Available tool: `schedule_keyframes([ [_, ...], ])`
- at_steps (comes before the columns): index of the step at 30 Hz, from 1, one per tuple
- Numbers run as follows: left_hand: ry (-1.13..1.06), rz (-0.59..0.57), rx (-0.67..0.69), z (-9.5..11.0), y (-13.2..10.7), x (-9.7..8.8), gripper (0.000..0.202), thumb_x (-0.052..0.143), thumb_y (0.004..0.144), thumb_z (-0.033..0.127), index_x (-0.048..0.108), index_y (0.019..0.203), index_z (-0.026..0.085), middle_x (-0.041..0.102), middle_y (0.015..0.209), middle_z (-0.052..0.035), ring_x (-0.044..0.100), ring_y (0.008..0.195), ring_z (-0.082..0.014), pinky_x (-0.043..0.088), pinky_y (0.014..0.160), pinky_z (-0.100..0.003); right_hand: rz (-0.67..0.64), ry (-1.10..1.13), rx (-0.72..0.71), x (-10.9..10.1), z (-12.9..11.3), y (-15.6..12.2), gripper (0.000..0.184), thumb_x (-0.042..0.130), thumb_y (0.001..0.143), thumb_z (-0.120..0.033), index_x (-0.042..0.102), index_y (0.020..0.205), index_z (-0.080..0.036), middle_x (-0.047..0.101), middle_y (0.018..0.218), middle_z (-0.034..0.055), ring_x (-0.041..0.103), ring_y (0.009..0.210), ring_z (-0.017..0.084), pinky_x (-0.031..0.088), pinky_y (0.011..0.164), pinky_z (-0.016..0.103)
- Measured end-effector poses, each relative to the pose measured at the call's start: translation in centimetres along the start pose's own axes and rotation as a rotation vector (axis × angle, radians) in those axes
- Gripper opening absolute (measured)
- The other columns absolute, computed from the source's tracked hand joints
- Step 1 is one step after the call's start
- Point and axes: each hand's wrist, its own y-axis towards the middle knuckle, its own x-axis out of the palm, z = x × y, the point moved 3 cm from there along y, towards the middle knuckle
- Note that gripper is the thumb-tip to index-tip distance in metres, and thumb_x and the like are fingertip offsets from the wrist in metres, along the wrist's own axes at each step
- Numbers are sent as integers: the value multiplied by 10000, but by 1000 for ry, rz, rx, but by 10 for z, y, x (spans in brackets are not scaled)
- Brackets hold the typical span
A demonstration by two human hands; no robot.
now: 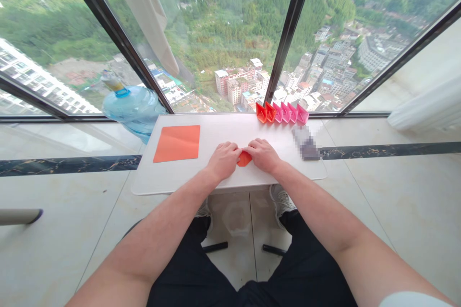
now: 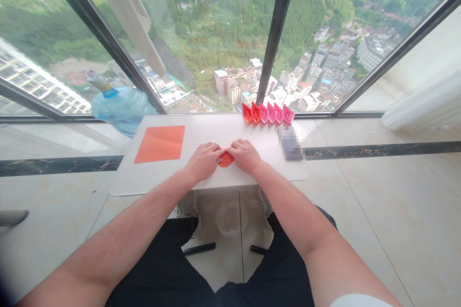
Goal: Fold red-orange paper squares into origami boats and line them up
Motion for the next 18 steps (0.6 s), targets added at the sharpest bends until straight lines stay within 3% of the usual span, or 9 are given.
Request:
schedule_keyframes([
  [12, 47, 0, -13, 7, -3, -3, 249, 475, 935, 143, 705, 1014, 198, 666, 989, -109, 561, 1007, -269, 413, 901, -425, 0, 6, -24, -2, 4, -7, 238, 499, 969, -157, 732, 1005, -190, 687, 1011, 91, 507, 948, 224, 333, 850, 351],
  [18, 39, -22, -33, 11, -3, -6, 355, 458, 957, 180, 666, 1230, 269, 644, 987, -102, 542, 1015, -271, 382, 909, -430, 8, -6, 16, -5, 8, -14, 243, 491, 977, -170, 729, 1022, -190, 687, 1003, 95, 514, 957, 229, 340, 859, 347],
])
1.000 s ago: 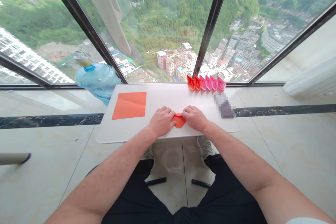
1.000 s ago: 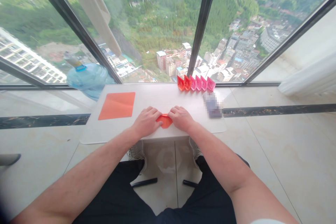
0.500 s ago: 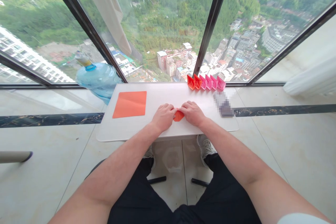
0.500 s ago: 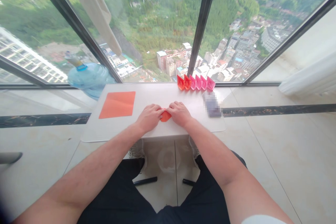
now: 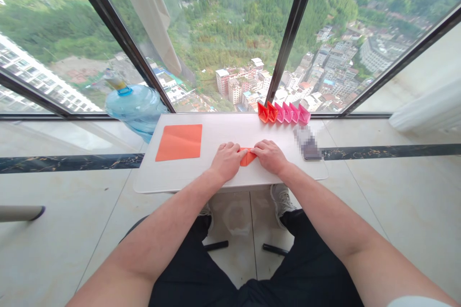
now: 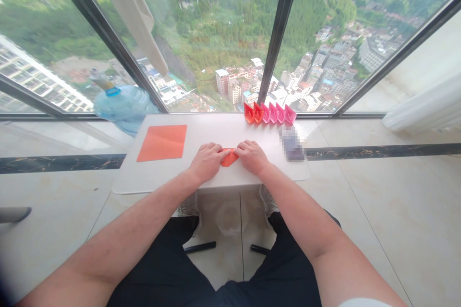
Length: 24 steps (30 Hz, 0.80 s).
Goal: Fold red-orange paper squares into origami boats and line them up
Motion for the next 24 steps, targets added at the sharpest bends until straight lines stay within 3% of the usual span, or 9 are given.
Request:
schedule_keyframes([
  [10, -7, -24, -11, 0, 0, -1, 395, 471, 943, 176, 654, 1272, 297, 632, 1059, -109, 524, 1053, -274, 370, 933, -436, -12, -72, 55, 1, 14, -6, 221, 507, 945, -140, 727, 941, -160, 659, 914, 121, 503, 882, 237, 350, 802, 349],
  [24, -31, -14, 0, 4, -1, -2, 374, 456, 950, 168, 669, 1230, 295, 630, 1091, -100, 537, 1034, -259, 338, 941, -431, -37, -108, -1, -9, 10, -15, 250, 482, 957, -143, 725, 908, -178, 660, 923, 106, 489, 863, 225, 339, 765, 345],
])
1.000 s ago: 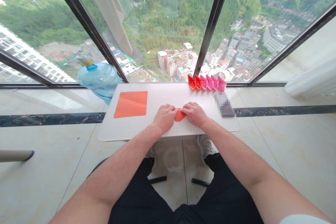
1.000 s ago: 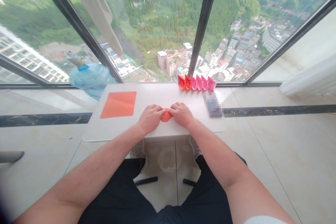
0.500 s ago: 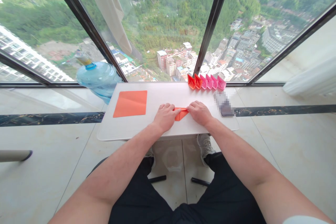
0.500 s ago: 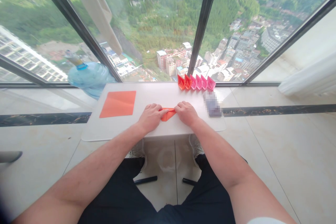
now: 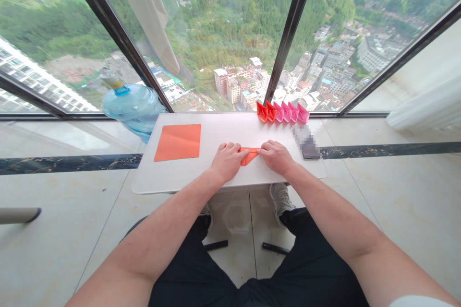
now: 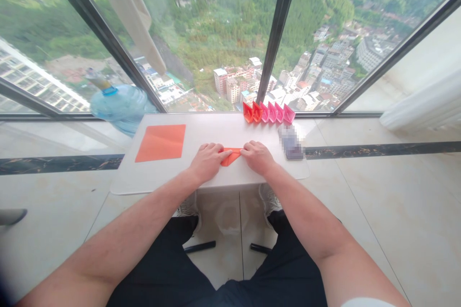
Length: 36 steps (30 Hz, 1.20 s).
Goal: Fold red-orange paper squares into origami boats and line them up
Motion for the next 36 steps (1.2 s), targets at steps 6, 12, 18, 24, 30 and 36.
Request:
schedule_keyframes([
  [6, 17, -4, 7, 3, 1, -1, 364, 438, 961, 184, 670, 1227, 272, 628, 1085, -111, 526, 1039, -274, 342, 938, -441, -6, -1, 104, -6, -1, -6, 263, 478, 931, -107, 731, 970, -170, 667, 944, 113, 510, 898, 236, 375, 785, 344],
  [12, 36, -32, 0, 4, 1, -4, 368, 445, 957, 186, 666, 1238, 276, 618, 1082, -109, 529, 1014, -267, 354, 930, -437, -77, 24, 167, -10, -12, -4, 261, 479, 923, -123, 734, 965, -160, 677, 1022, 127, 538, 946, 240, 411, 821, 340],
  [18, 45, -50, -5, 3, 1, -3, 389, 447, 953, 178, 662, 1260, 283, 614, 1095, -115, 525, 1027, -271, 361, 936, -441, -14, 239, 365, -9, -5, -6, 243, 525, 940, -218, 731, 1067, -187, 693, 1032, 91, 593, 991, 210, 437, 877, 308],
  [24, 26, -51, -12, 3, 3, -1, 405, 464, 934, 151, 663, 1261, 281, 615, 1097, -119, 527, 1037, -280, 376, 922, -441, -45, 490, 576, -4, 16, 6, 147, 614, 847, -229, 739, 923, -213, 687, 957, 24, 613, 831, 144, 443, 791, 260],
  [30, 35, -55, -15, 2, 2, -1, 415, 456, 937, 152, 651, 1277, 289, 613, 1106, -115, 526, 1051, -278, 382, 927, -439, -106, 446, 568, -4, 16, 16, 121, 591, 807, -187, 704, 846, -206, 688, 910, 16, 594, 837, 149, 411, 755, 257],
  [36, 32, -51, -15, 1, 2, 0, 422, 462, 937, 163, 640, 1296, 296, 612, 1116, -110, 526, 1046, -277, 386, 921, -441, -77, 348, 466, -6, 9, 11, 154, 569, 873, -187, 723, 876, -193, 688, 915, 43, 598, 877, 166, 415, 785, 267],
])
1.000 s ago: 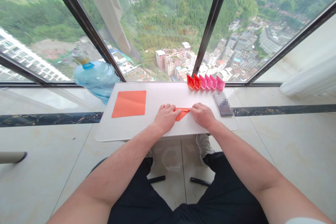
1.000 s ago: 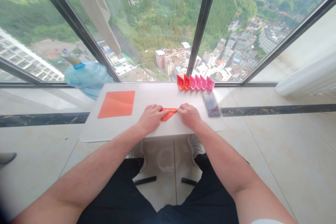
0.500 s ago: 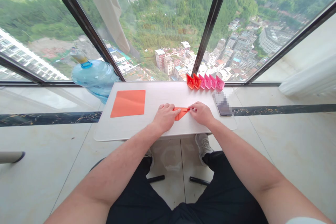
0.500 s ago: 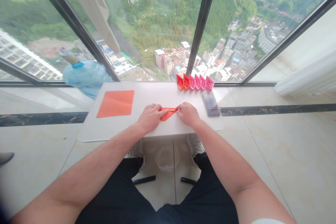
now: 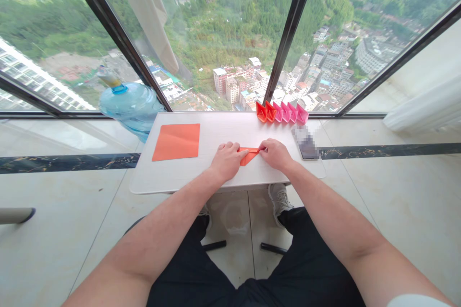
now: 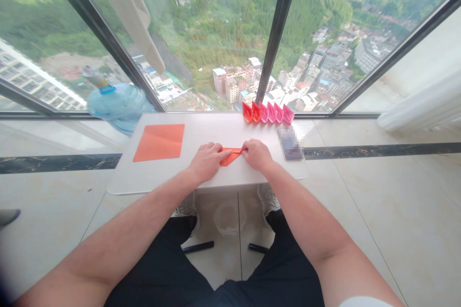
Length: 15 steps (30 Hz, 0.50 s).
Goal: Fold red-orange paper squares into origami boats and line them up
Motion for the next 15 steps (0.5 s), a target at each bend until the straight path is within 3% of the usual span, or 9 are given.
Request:
schedule_keyframes([
  [8, -14, 8, -1, 1, 1, -2, 391, 468, 941, 169, 662, 1262, 281, 617, 1082, -114, 531, 1028, -277, 388, 917, -440, -1, -221, -191, 1, -6, -17, 291, 466, 984, -223, 750, 939, -179, 686, 1019, 99, 565, 968, 210, 418, 870, 304],
  [15, 3, 12, 7, 3, 1, -3, 357, 457, 958, 192, 674, 1230, 268, 619, 1047, -113, 543, 981, -272, 391, 896, -434, -97, -387, -174, 1, -25, -24, 282, 449, 940, -137, 729, 965, -156, 653, 1063, 145, 520, 1005, 253, 428, 875, 334],
])
